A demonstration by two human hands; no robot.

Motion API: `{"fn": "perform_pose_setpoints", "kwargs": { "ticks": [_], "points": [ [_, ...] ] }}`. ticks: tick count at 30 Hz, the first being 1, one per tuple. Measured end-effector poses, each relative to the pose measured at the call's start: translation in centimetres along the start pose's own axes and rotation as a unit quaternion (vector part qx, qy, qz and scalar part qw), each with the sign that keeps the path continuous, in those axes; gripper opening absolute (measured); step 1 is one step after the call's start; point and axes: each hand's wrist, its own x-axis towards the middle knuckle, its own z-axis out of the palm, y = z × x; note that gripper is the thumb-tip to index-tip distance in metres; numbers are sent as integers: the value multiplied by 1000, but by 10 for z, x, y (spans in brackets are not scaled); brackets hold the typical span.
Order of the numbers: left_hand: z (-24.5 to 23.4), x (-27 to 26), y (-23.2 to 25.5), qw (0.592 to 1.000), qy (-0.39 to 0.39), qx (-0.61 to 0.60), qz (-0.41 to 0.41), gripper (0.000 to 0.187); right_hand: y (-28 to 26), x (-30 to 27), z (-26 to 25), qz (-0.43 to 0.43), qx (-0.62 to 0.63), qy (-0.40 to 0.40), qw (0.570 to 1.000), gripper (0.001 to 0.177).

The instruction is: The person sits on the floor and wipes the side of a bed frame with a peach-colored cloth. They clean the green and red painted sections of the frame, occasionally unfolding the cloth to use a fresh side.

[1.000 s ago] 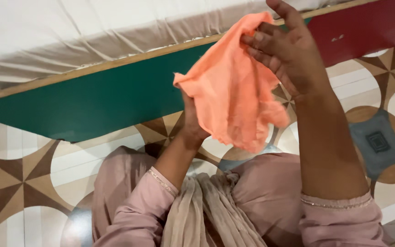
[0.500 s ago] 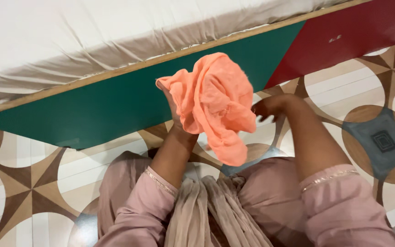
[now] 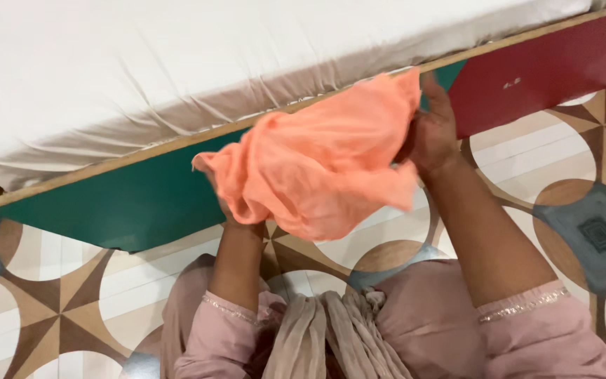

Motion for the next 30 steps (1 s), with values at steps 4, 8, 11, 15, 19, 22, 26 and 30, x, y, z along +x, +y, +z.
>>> {"fn": "perform_pose_setpoints", "kwargs": {
  "ticks": [4,8,11,15,19,22,26,30],
  "points": [
    [-18,-19,-32,834,-157,-509,-143,59,-15,-3,-34,-57,-248,154,955,49],
    [-23,-47,-37,939,119,-187,-262,94,-42,-1,-75,-6,-119,191,974,49],
    [-34,-55,-37,923,127,-271,-241,102,-50,-3,-86,-7,-75,121,990,43],
    [-45,-53,-36,927,109,-318,-164,84,-65,-20,-85,41,-18,28,999,39],
    [-54,-48,-32,957,101,-249,-109,62,-70,-24,-110,74,5,25,997,27],
    [-75,-46,-38,940,151,-261,-161,54,-67,-25,-135,44,-117,181,975,27],
    [-82,-46,-44,912,133,-209,-328,42,-67,-25,-161,-56,-185,214,958,21],
    [-72,-50,-25,882,146,-1,-449,42,-72,-29,-166,-75,-265,263,925,28]
  ]
}}
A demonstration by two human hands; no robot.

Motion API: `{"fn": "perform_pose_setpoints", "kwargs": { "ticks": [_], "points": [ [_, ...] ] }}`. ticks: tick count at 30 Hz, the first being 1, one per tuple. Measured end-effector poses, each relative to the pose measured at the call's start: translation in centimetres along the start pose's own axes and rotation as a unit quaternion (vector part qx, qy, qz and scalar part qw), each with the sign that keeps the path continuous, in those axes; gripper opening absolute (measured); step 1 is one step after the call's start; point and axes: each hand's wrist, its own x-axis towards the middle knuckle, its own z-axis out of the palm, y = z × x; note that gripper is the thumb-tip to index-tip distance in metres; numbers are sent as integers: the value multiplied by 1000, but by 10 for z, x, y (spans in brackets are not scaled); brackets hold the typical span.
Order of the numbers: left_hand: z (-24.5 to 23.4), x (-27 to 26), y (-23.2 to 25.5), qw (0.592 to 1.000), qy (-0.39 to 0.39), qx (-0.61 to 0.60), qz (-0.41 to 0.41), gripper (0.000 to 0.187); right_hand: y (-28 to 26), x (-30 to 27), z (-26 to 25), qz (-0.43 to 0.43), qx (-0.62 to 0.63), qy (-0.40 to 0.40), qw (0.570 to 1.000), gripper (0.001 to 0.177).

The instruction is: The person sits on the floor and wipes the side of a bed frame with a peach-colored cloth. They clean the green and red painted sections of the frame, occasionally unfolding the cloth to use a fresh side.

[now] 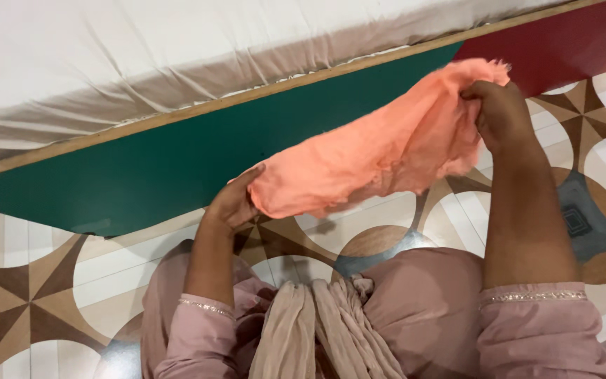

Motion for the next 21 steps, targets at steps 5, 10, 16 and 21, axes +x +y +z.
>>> {"fn": "perform_pose_setpoints", "kwargs": {
  "ticks": [5,10,16,21],
  "points": [
    [-25,-12,-8,982,-138,126,15,41,-6,-5,-10,0,31,-79,996,25],
    [-71,36,-61,995,-42,48,-79,32,0,-7,-20,69,-9,-36,997,24],
    [-127,62,-109,908,-298,-266,-127,83,24,-5,-14,217,-163,2,962,33],
    [-99,39,-89,967,-181,-167,-60,96,31,-1,-40,198,-137,2,971,32]
  ]
}}
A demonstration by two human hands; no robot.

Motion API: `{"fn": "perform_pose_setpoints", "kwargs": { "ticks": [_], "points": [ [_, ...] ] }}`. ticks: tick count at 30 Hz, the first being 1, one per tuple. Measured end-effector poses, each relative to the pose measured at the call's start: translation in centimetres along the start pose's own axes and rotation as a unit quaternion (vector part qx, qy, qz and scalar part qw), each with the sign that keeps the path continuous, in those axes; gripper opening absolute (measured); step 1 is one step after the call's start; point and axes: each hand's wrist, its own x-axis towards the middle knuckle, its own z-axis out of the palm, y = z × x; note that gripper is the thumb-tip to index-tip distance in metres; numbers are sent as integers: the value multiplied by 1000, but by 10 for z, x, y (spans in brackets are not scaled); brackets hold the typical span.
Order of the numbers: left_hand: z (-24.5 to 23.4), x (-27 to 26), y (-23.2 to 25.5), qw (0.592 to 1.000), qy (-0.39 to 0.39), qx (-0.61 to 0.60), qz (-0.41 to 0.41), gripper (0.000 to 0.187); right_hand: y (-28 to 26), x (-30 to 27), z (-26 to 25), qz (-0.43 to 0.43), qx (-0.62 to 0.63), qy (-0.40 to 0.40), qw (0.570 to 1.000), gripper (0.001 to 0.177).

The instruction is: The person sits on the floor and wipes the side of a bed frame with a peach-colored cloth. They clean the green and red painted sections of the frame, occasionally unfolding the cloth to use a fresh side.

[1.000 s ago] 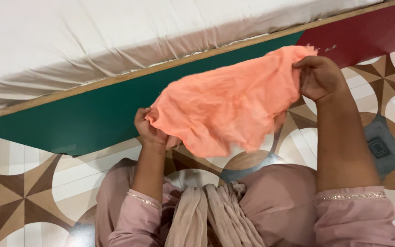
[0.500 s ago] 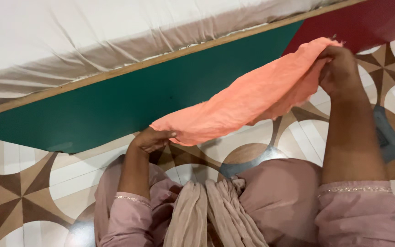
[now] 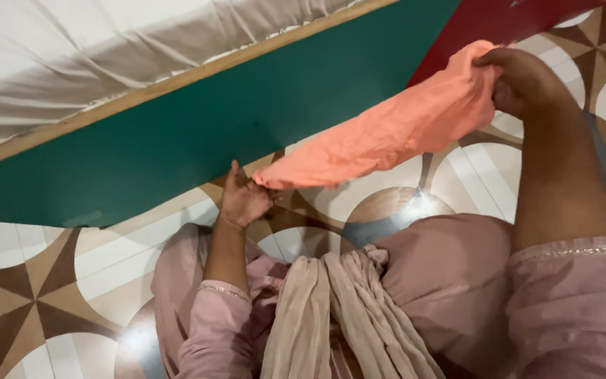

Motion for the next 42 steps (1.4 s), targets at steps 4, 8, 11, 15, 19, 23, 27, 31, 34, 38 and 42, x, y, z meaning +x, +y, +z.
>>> {"fn": "perform_pose_setpoints", "kwargs": {
  "ticks": [4,8,11,15,19,23,27,31,34,38,42],
  "points": [
    [27,-7,8,991,-89,45,94,82,4,-4,-4,-19,15,-35,999,32],
    [40,-9,12,975,-50,111,188,70,-4,-20,6,-12,17,-60,998,35],
    [37,-7,15,968,63,134,204,69,-13,-30,18,10,-41,-25,999,38],
    [17,6,17,934,207,168,239,60,-14,-34,21,66,-156,45,985,57],
    [-1,6,19,883,290,230,287,55,-8,-23,15,79,-274,72,956,80],
    [7,8,19,879,244,231,338,47,-6,-19,14,4,-400,82,913,101],
    [31,7,17,819,197,377,384,57,-3,-17,16,-220,-508,21,832,114],
    [57,0,16,691,271,559,371,65,8,7,9,-77,-626,-14,776,50],
    [67,-7,12,694,302,564,330,39,16,5,4,-119,-658,47,742,22],
    [60,0,10,688,303,565,340,19,0,-29,28,-261,-699,111,656,28],
    [66,-2,12,552,286,647,442,16,-20,-53,55,-430,-735,189,488,22]
  ]
}}
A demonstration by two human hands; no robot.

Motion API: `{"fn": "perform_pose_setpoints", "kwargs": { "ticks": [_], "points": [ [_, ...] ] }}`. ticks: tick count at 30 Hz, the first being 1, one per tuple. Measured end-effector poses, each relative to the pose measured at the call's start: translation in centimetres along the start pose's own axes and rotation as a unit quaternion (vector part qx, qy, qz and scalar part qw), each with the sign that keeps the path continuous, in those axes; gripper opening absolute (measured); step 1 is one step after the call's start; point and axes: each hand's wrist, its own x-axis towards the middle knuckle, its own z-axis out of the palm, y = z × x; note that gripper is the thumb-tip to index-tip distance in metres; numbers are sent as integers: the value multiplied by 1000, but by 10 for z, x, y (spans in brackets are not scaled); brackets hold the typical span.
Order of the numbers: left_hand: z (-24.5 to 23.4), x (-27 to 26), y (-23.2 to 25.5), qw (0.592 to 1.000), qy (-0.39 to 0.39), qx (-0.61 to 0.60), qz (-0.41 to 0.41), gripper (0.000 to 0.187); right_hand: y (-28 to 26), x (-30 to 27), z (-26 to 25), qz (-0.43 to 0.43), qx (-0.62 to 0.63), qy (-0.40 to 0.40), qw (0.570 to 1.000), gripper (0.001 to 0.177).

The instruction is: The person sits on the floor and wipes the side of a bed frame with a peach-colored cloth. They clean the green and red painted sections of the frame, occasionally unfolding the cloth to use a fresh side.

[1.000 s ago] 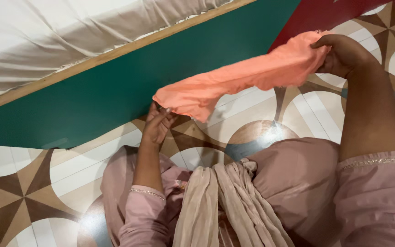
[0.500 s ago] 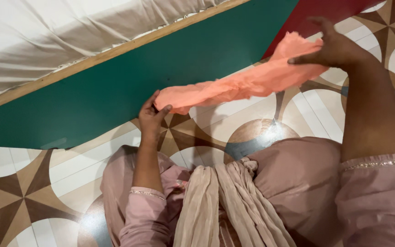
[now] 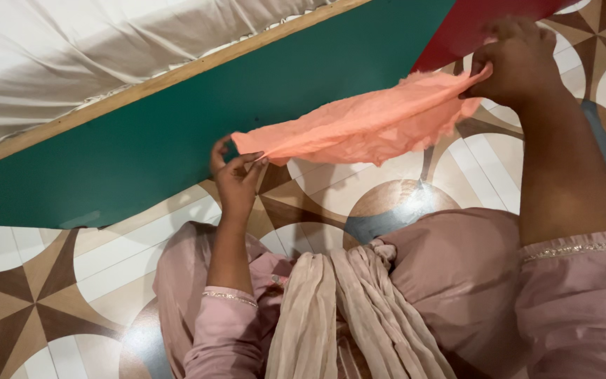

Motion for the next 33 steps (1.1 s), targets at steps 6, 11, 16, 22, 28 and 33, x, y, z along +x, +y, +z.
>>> {"fn": "perform_pose_setpoints", "kwargs": {
  "ticks": [6,11,16,22,28,33],
  "points": [
    [-4,0,6,997,13,-74,-12,12,9,4,11,148,372,-205,893,18],
    [-11,7,-25,942,5,-290,-169,15,29,-3,24,150,626,-273,715,21],
    [-35,15,-25,949,-14,-260,-179,20,34,-1,0,200,625,-302,692,22],
    [-40,45,8,865,63,-329,-374,20,21,7,2,285,676,-247,633,29],
    [8,79,106,790,-17,-526,-315,32,-42,59,-16,360,734,-96,568,33],
    [51,80,216,738,-151,-621,-217,65,-107,87,-79,220,772,-131,581,42]
  ]
}}
